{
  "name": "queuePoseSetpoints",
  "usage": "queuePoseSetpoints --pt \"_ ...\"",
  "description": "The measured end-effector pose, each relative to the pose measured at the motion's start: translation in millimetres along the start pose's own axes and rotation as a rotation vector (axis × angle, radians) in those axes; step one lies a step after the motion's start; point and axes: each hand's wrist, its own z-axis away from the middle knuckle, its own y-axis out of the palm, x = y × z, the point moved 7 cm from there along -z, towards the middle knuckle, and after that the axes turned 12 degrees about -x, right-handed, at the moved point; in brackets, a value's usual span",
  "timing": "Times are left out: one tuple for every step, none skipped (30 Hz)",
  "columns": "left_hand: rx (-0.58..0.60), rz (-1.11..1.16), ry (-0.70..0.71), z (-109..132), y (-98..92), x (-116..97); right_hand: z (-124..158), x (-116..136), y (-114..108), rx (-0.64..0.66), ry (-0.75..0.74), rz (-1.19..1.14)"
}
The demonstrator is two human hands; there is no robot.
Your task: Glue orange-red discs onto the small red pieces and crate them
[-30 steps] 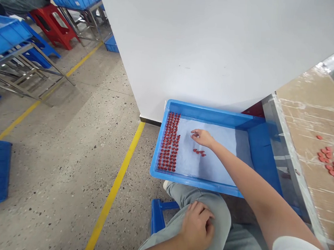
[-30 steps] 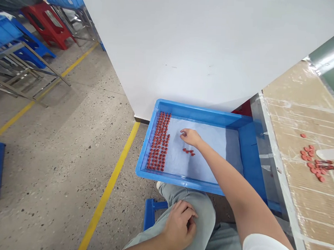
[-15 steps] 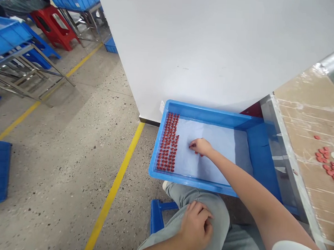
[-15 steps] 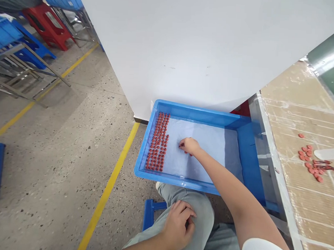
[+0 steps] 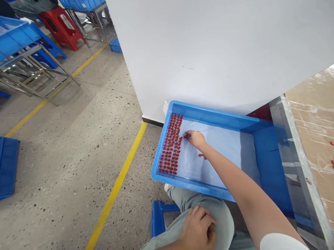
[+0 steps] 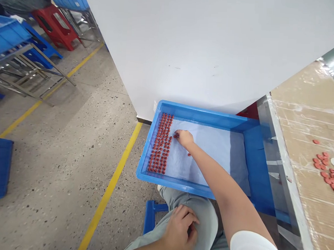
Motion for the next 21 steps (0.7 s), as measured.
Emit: queuePoseSetpoints --pt "0.003 0.004 0.001 -0.2 0.0 0.3 -2.3 1.5 0.3 -0.004 -0.004 -0.004" --pt "0.007 0.006 0.003 -0.5 0.2 0.7 -4.3 3.1 0.5 -0.008 -0.008 -0.008" --pt "0.011 0.005 0.003 -0.7 0.4 1.1 -5.9 4.8 0.4 -0.011 -0.013 -0.012" --pt "0.015 0.003 0.002 -0.8 0.6 1.6 -7.2 6.4 0.3 -0.013 -0.018 -0.017" --pt "0.017 0.0 0.0 -0.9 0.8 2.1 -8.2 8.0 0.0 -0.014 -0.024 -0.022" --pt "0.017 -0.003 -0.001 -0.9 0.9 2.6 -8.9 9.4 -0.4 -0.015 -0.03 -0.027" --pt "0.015 -0.004 -0.002 -0.8 0.9 2.9 -9.4 10.6 -0.9 -0.016 -0.036 -0.031" --pt "0.013 -0.003 -0.002 -0.7 0.8 3.0 -9.7 11.5 -1.5 -0.018 -0.04 -0.034" --pt "0.011 0.0 0.0 -0.5 0.7 3.0 -9.8 12.1 -2.2 -0.021 -0.042 -0.038" --pt "0.009 0.003 0.001 -0.3 0.6 2.8 -9.9 12.3 -2.9 -0.024 -0.043 -0.041" --pt "0.009 0.005 0.003 -0.1 0.5 2.6 -9.9 12.3 -3.5 -0.028 -0.043 -0.045" --pt "0.009 0.007 0.004 0.0 0.4 2.4 -9.8 12.3 -4.0 -0.03 -0.043 -0.049" --pt "0.009 0.007 0.005 0.0 0.3 2.1 -9.8 12.4 -4.2 -0.03 -0.043 -0.054" --pt "0.009 0.005 0.005 -0.2 0.2 2.0 -9.7 12.7 -4.2 -0.028 -0.045 -0.06" --pt "0.008 0.002 0.004 -0.3 0.1 2.0 -9.7 13.1 -3.9 -0.024 -0.049 -0.065" --pt "0.011 -0.001 0.003 -0.5 0.2 1.9 -9.7 13.7 -3.5 -0.019 -0.052 -0.069" --pt "0.013 -0.005 0.003 -0.7 0.4 1.9 -9.8 14.5 -2.9 -0.015 -0.056 -0.073" --pt "0.016 -0.009 0.003 -0.9 0.6 1.8 -9.9 15.3 -2.4 -0.011 -0.058 -0.076" --pt "0.018 -0.011 0.002 -1.0 0.9 1.7 -10.1 16.2 -1.9 -0.008 -0.06 -0.078" --pt "0.017 -0.011 0.003 -1.1 0.9 1.5 -10.2 17.0 -1.4 -0.005 -0.061 -0.08" --pt "0.013 -0.01 0.003 -1.1 0.8 1.3 -10.3 17.7 -1.1 -0.004 -0.061 -0.082"
